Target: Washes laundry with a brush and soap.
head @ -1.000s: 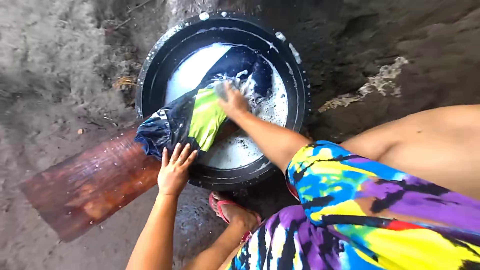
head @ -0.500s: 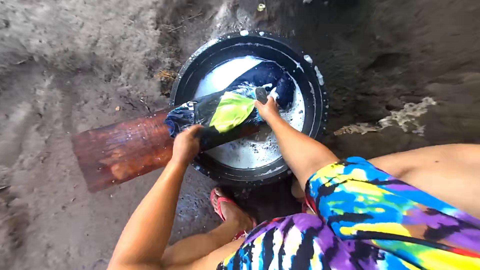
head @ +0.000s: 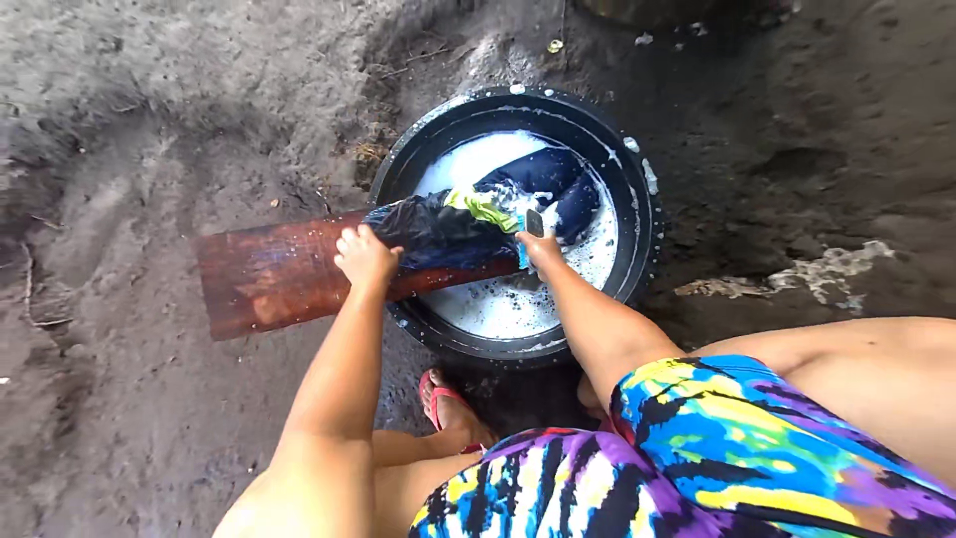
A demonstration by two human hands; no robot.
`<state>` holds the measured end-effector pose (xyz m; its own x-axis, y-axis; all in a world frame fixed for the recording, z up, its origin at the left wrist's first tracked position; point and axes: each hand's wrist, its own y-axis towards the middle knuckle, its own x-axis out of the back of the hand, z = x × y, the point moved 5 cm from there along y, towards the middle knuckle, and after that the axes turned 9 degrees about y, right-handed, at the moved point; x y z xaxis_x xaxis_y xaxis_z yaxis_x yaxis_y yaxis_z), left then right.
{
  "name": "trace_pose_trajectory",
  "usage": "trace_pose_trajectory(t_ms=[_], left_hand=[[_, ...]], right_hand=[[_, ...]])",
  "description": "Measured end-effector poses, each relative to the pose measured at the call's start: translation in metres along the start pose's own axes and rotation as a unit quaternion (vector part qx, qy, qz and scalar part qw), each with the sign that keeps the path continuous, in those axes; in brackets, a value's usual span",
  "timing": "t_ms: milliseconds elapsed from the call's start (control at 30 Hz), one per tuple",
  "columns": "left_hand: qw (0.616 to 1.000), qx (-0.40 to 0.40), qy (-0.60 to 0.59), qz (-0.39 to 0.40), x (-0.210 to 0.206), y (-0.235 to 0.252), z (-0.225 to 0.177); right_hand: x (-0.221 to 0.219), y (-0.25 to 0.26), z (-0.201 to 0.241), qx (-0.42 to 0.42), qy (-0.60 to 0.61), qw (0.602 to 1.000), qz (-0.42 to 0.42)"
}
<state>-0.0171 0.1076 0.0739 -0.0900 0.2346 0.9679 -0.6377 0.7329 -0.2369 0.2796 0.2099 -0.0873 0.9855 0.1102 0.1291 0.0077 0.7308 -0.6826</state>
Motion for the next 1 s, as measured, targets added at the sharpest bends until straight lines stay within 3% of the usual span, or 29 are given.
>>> trace_pose_trajectory(t_ms=[133, 200, 233, 333, 433, 533, 633, 733, 800, 833, 900, 1000], left_hand=[[0.989, -0.039, -0.144, -0.012, -0.027, -0.012, 0.012], [0.948, -0.013, -0.319, -0.009, -0.017, -0.014, 0.013], [0.907, 0.016, -0.420, -0.029, -0.009, -0.016, 0.016], [0.760, 0.028, -0.642, -0.098, 0.038, -0.023, 0.021], [0.655, -0.014, -0.740, -0.151, 0.106, -0.043, 0.026], [0.600, -0.057, -0.778, -0.178, 0.171, -0.069, 0.035], [0.580, -0.131, -0.785, -0.177, 0.226, -0.090, 0.045], [0.568, -0.168, -0.785, -0.185, 0.260, -0.085, 0.051], [0.581, -0.143, -0.776, -0.200, 0.261, -0.065, 0.049], [0.597, -0.127, -0.766, -0.203, 0.255, -0.052, 0.046], [0.660, -0.111, -0.721, -0.180, 0.232, -0.025, 0.029], [0.818, -0.052, -0.569, -0.066, 0.163, -0.012, -0.003]], right_hand=[[0.006, -0.020, 0.010, -0.058, 0.182, 0.981, 0.032], [0.013, -0.027, 0.031, -0.048, 0.297, 0.953, 0.026], [0.019, -0.031, 0.048, -0.032, 0.358, 0.933, 0.035], [0.040, -0.047, 0.110, 0.057, 0.482, 0.871, 0.077], [0.061, -0.077, 0.168, 0.141, 0.542, 0.816, 0.139], [0.078, -0.116, 0.210, 0.205, 0.566, 0.776, 0.185], [0.093, -0.152, 0.244, 0.252, 0.608, 0.720, 0.218], [0.098, -0.172, 0.273, 0.257, 0.644, 0.691, 0.204], [0.088, -0.163, 0.285, 0.248, 0.639, 0.709, 0.165], [0.082, -0.152, 0.288, 0.242, 0.613, 0.738, 0.146], [0.068, -0.118, 0.286, 0.233, 0.506, 0.823, 0.109], [0.055, -0.066, 0.244, 0.175, 0.360, 0.914, 0.075]])
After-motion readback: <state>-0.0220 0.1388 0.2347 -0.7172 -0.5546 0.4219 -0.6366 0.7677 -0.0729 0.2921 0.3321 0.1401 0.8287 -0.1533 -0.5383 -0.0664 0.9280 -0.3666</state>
